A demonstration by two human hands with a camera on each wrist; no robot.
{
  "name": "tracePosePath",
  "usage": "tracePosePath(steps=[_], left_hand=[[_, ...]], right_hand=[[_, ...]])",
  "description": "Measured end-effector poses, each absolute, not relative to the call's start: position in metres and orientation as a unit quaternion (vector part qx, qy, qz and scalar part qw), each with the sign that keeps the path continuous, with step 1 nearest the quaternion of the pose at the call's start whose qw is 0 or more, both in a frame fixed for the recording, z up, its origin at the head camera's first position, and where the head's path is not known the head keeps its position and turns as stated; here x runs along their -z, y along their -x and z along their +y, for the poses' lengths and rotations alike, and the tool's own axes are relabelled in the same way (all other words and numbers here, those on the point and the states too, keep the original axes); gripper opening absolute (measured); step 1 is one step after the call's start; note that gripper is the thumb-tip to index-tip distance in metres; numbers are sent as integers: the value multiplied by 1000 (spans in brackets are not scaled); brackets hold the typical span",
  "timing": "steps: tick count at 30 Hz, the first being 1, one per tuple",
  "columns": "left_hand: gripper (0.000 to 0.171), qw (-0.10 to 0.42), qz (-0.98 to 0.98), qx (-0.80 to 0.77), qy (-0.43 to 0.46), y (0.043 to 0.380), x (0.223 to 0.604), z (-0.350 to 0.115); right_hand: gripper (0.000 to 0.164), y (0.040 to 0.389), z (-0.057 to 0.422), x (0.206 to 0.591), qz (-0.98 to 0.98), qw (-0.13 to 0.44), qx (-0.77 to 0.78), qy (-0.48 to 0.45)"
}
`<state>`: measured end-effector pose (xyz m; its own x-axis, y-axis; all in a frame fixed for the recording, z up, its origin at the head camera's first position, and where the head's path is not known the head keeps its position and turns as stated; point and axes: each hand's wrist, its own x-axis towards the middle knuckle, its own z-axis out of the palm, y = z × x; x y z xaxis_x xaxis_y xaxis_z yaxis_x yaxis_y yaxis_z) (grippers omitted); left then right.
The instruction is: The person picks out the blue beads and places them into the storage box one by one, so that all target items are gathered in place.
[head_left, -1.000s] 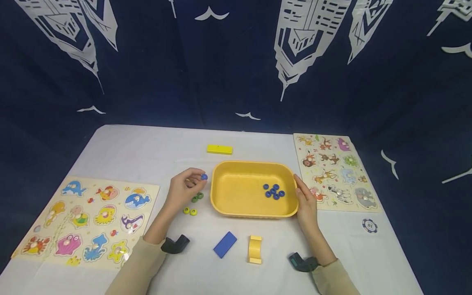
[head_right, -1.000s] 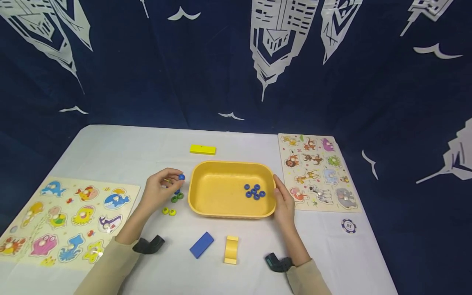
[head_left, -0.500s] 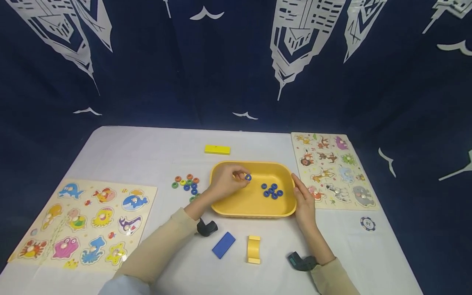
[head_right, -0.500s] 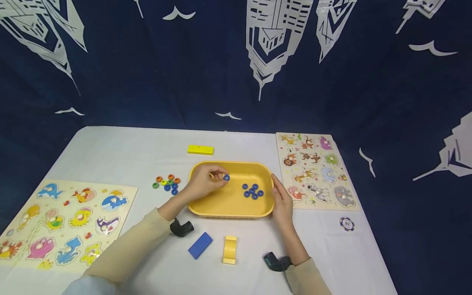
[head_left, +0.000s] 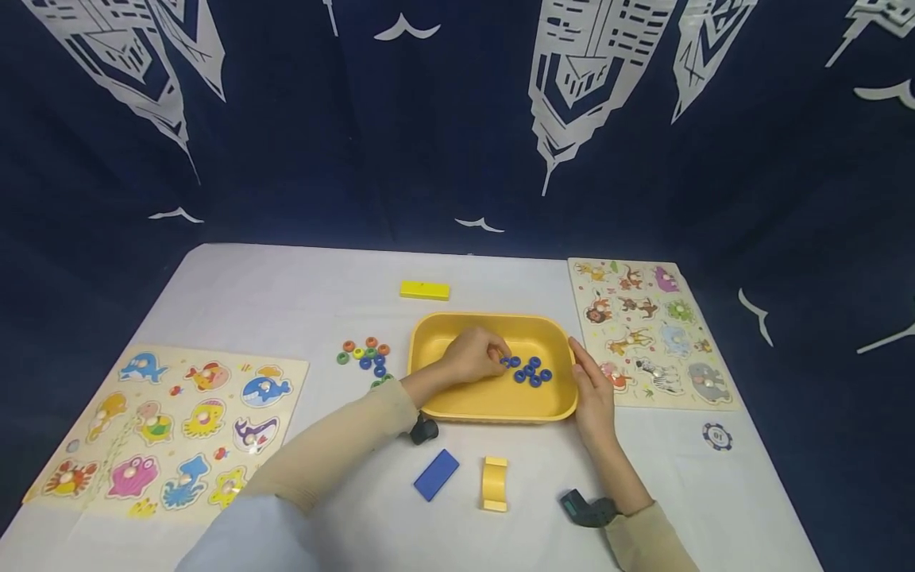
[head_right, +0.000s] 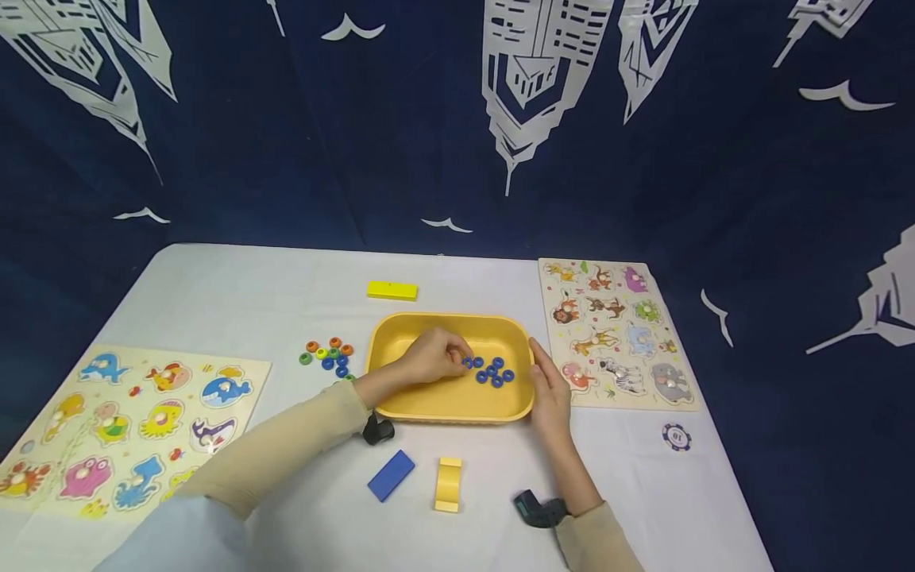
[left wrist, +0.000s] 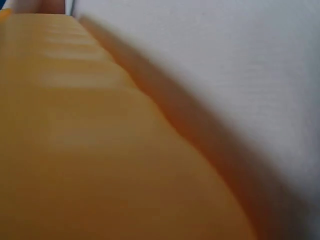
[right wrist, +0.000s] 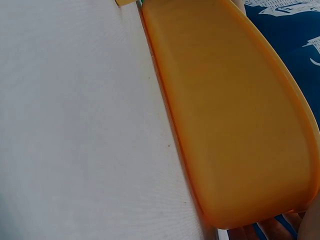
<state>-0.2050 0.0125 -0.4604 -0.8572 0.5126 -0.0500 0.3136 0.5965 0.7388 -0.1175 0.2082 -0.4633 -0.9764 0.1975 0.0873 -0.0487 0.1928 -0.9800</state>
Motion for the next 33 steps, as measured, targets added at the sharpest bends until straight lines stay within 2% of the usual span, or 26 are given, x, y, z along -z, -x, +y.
tracePosePath(steps=[4,12,19,23,28,33], left_hand=[[22,138,884,-375,-243,202,459,16],[33,97,862,-435,-244,194,446,6],[34,3,845,-487,-223,172,409,-35],[33,-54,826,-532,-178,159,405,-73],[31,-126,812,-560,-105,147,426,-120],[33,-196,817,-541,-33,154,488,-161]], right_hand=[[37,118,209,464,-771,97,-628,47],[35,126,215,484,-771,114,-626,32],[35,125,212,478,-770,103,-629,36],[37,121,209,467,-773,100,-625,47],[37,117,206,459,-770,101,-628,47],[37,116,205,457,-766,101,-633,46]])
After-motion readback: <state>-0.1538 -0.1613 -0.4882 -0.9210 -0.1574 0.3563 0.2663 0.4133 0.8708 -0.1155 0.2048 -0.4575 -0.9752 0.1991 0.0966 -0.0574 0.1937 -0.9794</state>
